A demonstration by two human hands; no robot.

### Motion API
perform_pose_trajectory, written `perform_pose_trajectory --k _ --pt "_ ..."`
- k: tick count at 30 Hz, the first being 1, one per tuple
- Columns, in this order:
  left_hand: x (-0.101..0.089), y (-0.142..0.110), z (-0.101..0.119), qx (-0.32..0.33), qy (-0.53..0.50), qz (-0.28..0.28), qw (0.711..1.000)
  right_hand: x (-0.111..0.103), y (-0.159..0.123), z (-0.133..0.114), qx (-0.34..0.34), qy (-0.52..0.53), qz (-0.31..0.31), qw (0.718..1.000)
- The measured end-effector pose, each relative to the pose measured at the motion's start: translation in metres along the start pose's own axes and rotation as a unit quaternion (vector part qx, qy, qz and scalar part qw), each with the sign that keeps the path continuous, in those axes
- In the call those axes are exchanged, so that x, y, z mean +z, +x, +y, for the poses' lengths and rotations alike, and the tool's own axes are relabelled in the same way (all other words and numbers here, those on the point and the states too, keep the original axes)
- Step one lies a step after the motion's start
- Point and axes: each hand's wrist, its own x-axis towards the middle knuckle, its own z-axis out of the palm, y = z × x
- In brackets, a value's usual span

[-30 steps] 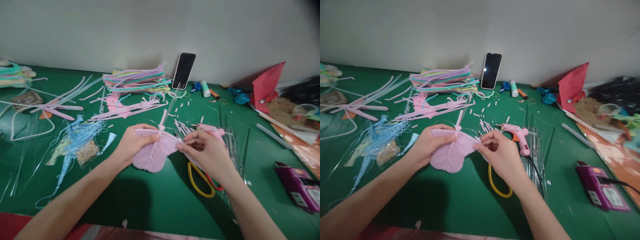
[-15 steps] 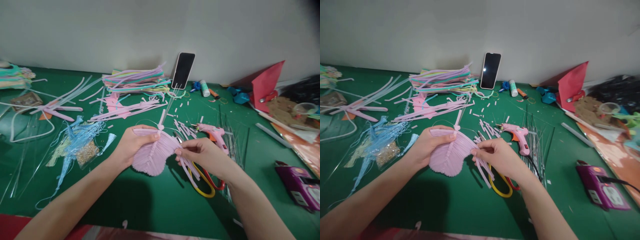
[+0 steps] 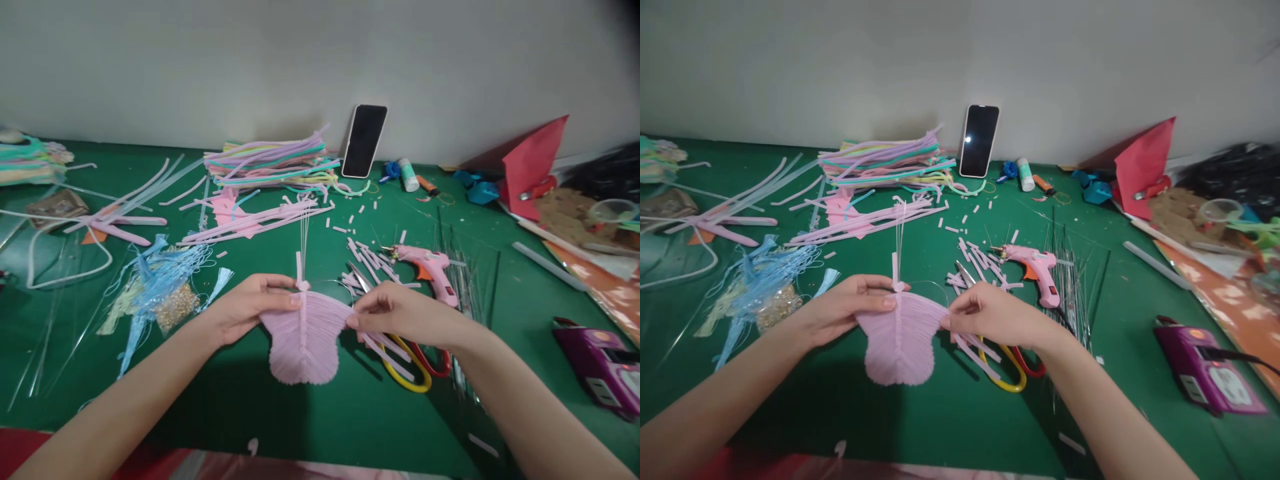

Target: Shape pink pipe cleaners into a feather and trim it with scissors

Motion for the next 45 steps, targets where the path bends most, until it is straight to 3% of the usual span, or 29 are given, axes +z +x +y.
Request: perform_pose_trajectory --k 7,15,23,33,40,45 --pt "0.007 0.002 0.004 0.009 0.065 -0.025 0.998 -0.008 0.000 -0.001 -0.021 -0.009 -0.084 0.996" --pt "0.006 0.002 0.003 0.011 0.042 -0.054 0.998 -0.017 0.000 -0.004 -0.028 -0.018 -0.150 0.988" --pt "0.007 0.001 0.006 0.010 0.038 -0.039 0.999 -0.023 -0.002 -0.014 -0.046 -0.023 -0.132 0.990" --pt "0.007 0.004 0.006 -0.002 -0.024 -0.022 0.999 -0.021 0.000 0.001 -0.043 0.034 -0.100 0.993" --pt "-0.001 0.003 0.002 0.063 -0.167 -0.036 0.983 -0.025 0.000 0.008 -0.051 0.112 -0.004 0.992" --pt "0.003 -0.003 -0.004 0.072 -0.117 -0.059 0.989 -0.023 0.001 0.015 -0.062 0.138 0.053 0.987"
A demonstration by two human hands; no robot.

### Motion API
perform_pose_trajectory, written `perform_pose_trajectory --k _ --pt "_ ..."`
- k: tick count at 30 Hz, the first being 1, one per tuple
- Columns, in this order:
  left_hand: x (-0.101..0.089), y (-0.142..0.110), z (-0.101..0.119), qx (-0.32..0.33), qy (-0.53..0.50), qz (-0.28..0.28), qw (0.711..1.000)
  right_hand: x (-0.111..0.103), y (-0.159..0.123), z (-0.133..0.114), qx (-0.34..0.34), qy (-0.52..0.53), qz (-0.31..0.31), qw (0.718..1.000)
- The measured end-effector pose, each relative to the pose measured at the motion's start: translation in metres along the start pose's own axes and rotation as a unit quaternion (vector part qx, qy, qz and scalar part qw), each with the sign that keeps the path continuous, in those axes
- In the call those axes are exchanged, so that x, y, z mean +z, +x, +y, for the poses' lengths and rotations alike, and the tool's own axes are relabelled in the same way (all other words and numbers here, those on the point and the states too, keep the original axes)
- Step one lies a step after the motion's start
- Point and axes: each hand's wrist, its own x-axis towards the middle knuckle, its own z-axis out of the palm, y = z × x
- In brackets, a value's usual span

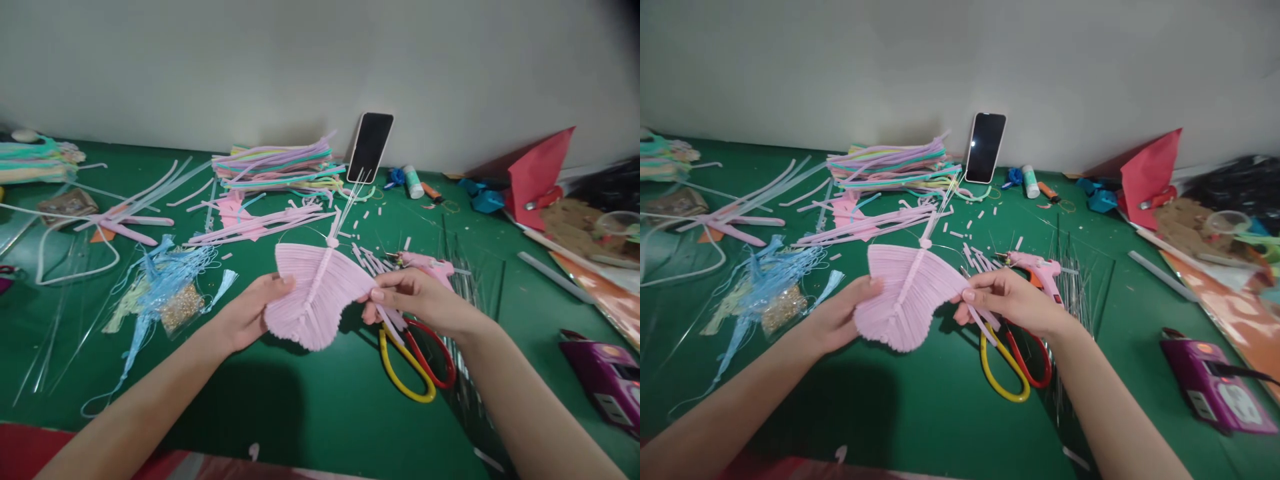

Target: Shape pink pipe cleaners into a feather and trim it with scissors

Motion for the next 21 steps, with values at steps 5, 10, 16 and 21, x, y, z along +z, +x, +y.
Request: perform_pose_trajectory --k 5,10,16,21 --pt "0.006 0.002 0.001 -0.013 0.012 0.036 0.999 0.002 0.001 0.002 -0.004 -0.008 -0.005 1.000" --pt "0.003 0.006 0.000 -0.005 0.003 0.014 1.000 0.004 0.003 0.004 -0.011 0.009 -0.014 1.000" --pt "0.000 0.008 0.002 0.008 0.042 0.027 0.999 0.010 0.002 -0.004 -0.022 0.016 0.011 1.000" --pt "-0.004 0.008 0.020 0.223 0.151 0.181 0.946 0.025 0.000 -0.021 -0.093 -0.136 0.155 0.974"
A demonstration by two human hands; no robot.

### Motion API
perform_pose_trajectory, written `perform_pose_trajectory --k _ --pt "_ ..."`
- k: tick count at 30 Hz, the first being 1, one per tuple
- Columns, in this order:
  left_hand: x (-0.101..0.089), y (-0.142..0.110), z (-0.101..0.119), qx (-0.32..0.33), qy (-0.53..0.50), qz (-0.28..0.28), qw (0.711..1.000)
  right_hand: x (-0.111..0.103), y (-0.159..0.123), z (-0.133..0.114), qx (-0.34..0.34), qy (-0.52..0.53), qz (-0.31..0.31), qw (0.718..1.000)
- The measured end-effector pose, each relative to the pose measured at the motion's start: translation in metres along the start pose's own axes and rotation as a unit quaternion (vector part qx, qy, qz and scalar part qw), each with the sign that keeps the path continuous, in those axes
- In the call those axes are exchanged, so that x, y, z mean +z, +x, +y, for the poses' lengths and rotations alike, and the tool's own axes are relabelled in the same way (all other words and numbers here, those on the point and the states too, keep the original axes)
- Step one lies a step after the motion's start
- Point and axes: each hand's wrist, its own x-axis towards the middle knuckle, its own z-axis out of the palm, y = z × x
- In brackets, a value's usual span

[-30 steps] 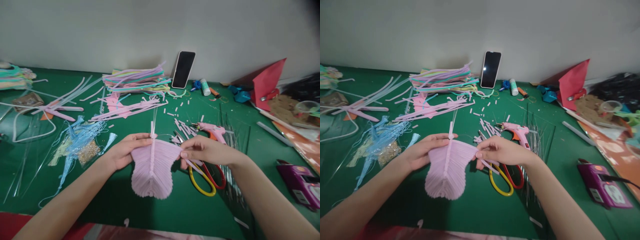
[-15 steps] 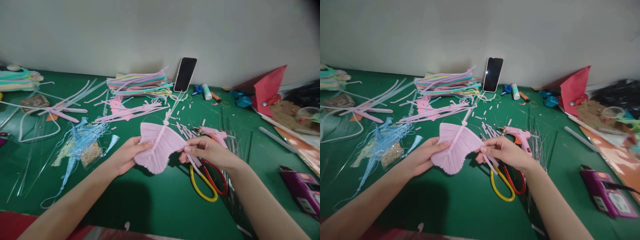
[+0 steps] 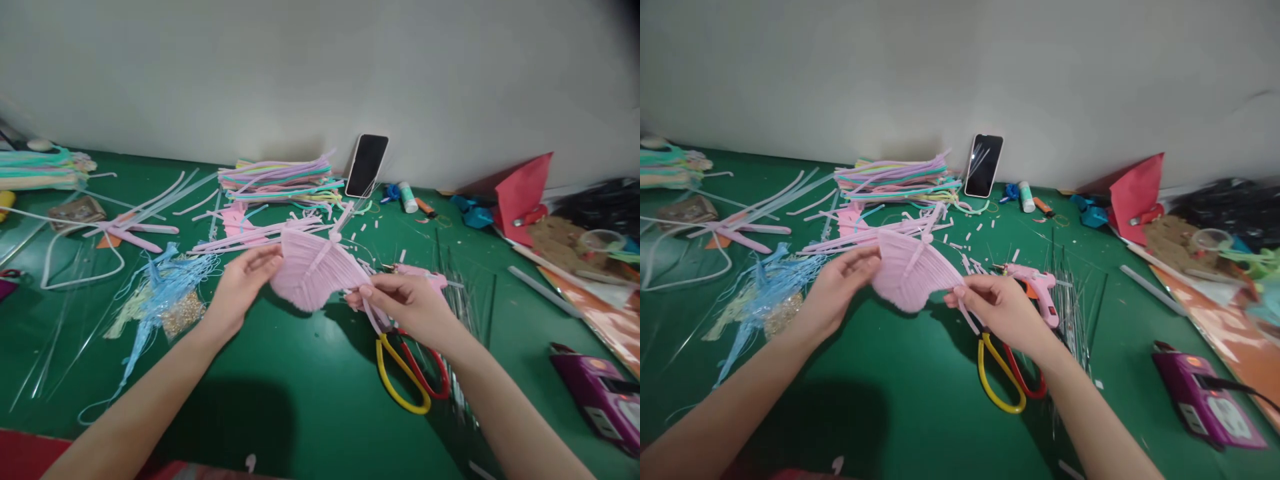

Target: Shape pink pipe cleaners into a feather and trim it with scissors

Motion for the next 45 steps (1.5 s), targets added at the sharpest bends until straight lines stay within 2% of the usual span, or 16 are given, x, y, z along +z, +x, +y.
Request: perform_pose_trajectory --k 2,5,7,9,11,12,13,17,19,20,24,28,30,35,40,45 --pt "-0.005 0.004 0.002 0.038 0.016 0.069 0.997 0.008 -0.002 -0.006 -0.048 -0.133 0.093 0.986" --pt "-0.014 0.007 -0.001 -0.029 -0.040 0.034 0.998 0.021 -0.005 -0.005 -0.186 -0.347 0.195 0.898" --pt "-0.020 0.007 -0.003 -0.090 -0.078 -0.013 0.993 0.029 -0.009 0.002 -0.302 -0.449 0.186 0.820" --pt "-0.027 0.002 -0.003 -0.092 -0.052 -0.017 0.994 0.036 -0.014 0.014 -0.373 -0.532 0.152 0.745" --pt "-0.032 -0.010 -0.004 -0.006 0.084 -0.001 0.996 0.043 -0.018 0.026 -0.402 -0.581 0.122 0.697" --pt "-0.032 -0.017 -0.005 0.058 0.188 -0.004 0.980 0.046 -0.021 0.032 -0.407 -0.591 0.106 0.688" --pt "-0.031 -0.025 -0.007 0.126 0.299 -0.020 0.946 0.048 -0.022 0.036 -0.408 -0.594 0.091 0.687" --pt "-0.022 -0.052 -0.024 0.236 0.538 -0.266 0.764 0.050 -0.027 0.045 -0.394 -0.585 0.052 0.708" --pt "-0.020 -0.056 -0.035 0.259 0.577 -0.308 0.710 0.048 -0.028 0.044 -0.372 -0.567 0.037 0.734" --pt "-0.020 -0.056 -0.039 0.270 0.585 -0.312 0.698 0.048 -0.029 0.043 -0.351 -0.551 0.033 0.756" --pt "-0.022 -0.052 -0.046 0.286 0.588 -0.306 0.692 0.052 -0.030 0.037 -0.224 -0.463 0.068 0.855" --pt "-0.020 -0.051 -0.045 0.292 0.595 -0.312 0.681 0.056 -0.029 0.036 -0.180 -0.411 0.063 0.892" --pt "-0.019 -0.051 -0.046 0.301 0.596 -0.318 0.673 0.053 -0.029 0.038 -0.207 -0.421 0.064 0.881" --pt "-0.023 -0.050 -0.046 0.311 0.574 -0.322 0.685 0.044 -0.036 0.037 -0.300 -0.512 0.056 0.803" --pt "-0.030 -0.047 -0.041 0.324 0.588 -0.327 0.665 0.059 -0.045 0.033 -0.222 -0.574 0.047 0.787" --pt "-0.022 -0.050 -0.033 0.342 0.618 -0.291 0.645 0.083 -0.058 0.030 -0.099 -0.572 0.067 0.811"
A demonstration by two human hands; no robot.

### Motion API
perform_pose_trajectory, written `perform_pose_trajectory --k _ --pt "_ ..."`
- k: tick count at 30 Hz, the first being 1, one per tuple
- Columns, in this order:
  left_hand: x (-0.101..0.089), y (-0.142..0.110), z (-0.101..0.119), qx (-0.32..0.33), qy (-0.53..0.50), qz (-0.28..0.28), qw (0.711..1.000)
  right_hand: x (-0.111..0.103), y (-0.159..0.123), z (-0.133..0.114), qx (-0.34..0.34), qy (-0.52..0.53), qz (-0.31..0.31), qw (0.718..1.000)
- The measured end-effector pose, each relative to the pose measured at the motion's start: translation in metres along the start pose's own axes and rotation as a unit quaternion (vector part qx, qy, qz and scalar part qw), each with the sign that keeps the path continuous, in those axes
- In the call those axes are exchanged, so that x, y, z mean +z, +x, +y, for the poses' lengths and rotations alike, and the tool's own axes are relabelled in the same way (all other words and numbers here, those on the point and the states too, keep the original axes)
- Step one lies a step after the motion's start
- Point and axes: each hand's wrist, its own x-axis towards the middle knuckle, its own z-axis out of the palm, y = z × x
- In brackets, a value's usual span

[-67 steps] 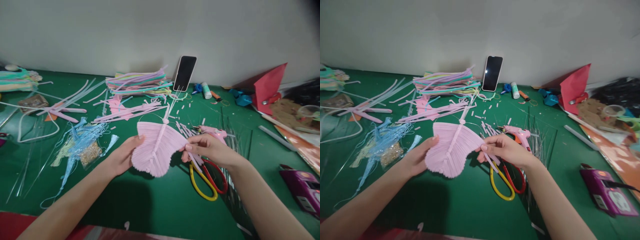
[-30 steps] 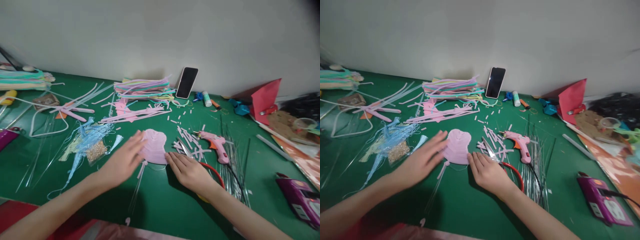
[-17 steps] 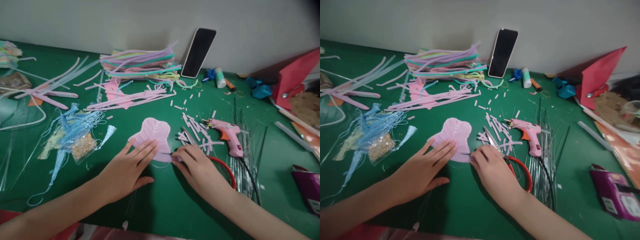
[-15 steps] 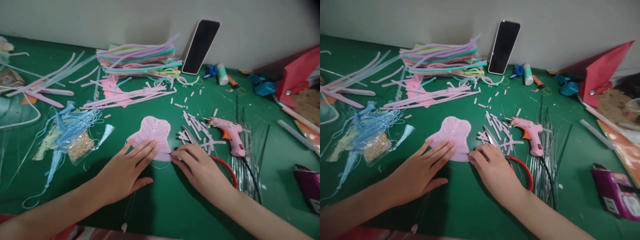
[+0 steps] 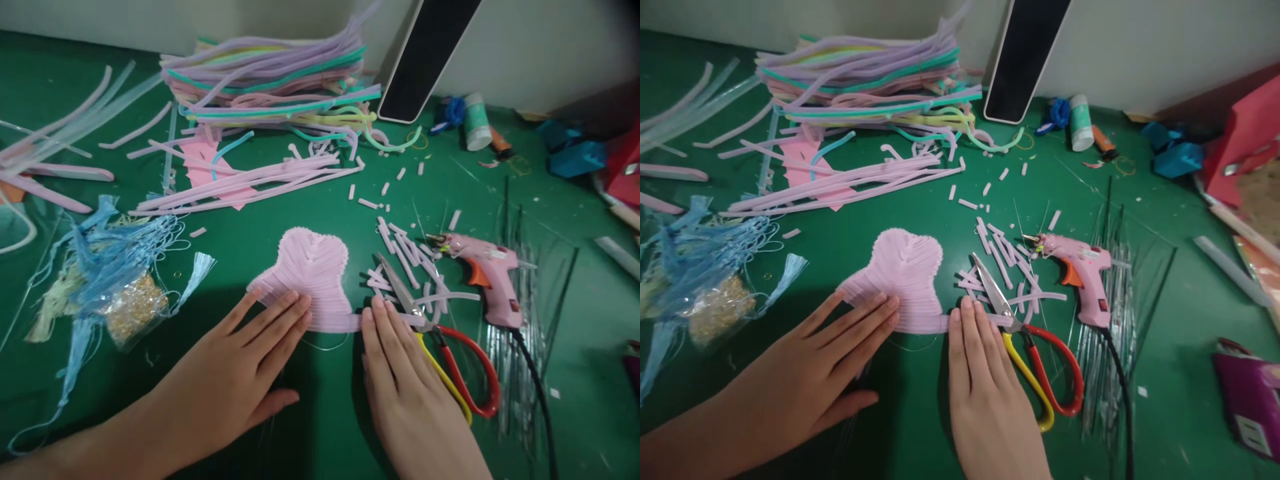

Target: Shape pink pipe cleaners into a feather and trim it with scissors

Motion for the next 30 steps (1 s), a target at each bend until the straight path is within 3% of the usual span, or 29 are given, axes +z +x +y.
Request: perform_pose_trajectory --k 4,10,15,17,21,25,30 --pt "0.000 0.017 0.003 0.018 0.018 0.012 1.000 0.001 -0.011 -0.015 0.030 0.030 -0.006 0.999" --pt "0.014 0.020 -0.003 0.024 0.028 0.011 0.999 -0.002 -0.027 -0.015 -0.016 0.145 0.055 0.988" --pt "0.015 0.008 -0.002 0.003 0.021 0.013 1.000 -0.010 -0.007 0.006 0.108 0.186 0.104 0.971" --pt "0.015 0.007 -0.002 0.001 0.016 0.007 1.000 -0.011 0.009 0.014 0.098 0.188 0.066 0.975" --pt "0.016 0.007 -0.004 0.010 0.015 -0.002 1.000 -0.011 0.037 0.023 0.085 0.242 -0.066 0.964" --pt "0.016 0.008 -0.005 0.020 0.026 0.003 0.999 -0.020 0.053 0.028 0.082 0.292 -0.241 0.922" --pt "0.016 0.007 -0.005 0.024 0.020 0.014 0.999 -0.042 0.074 0.037 0.138 0.310 -0.366 0.866"
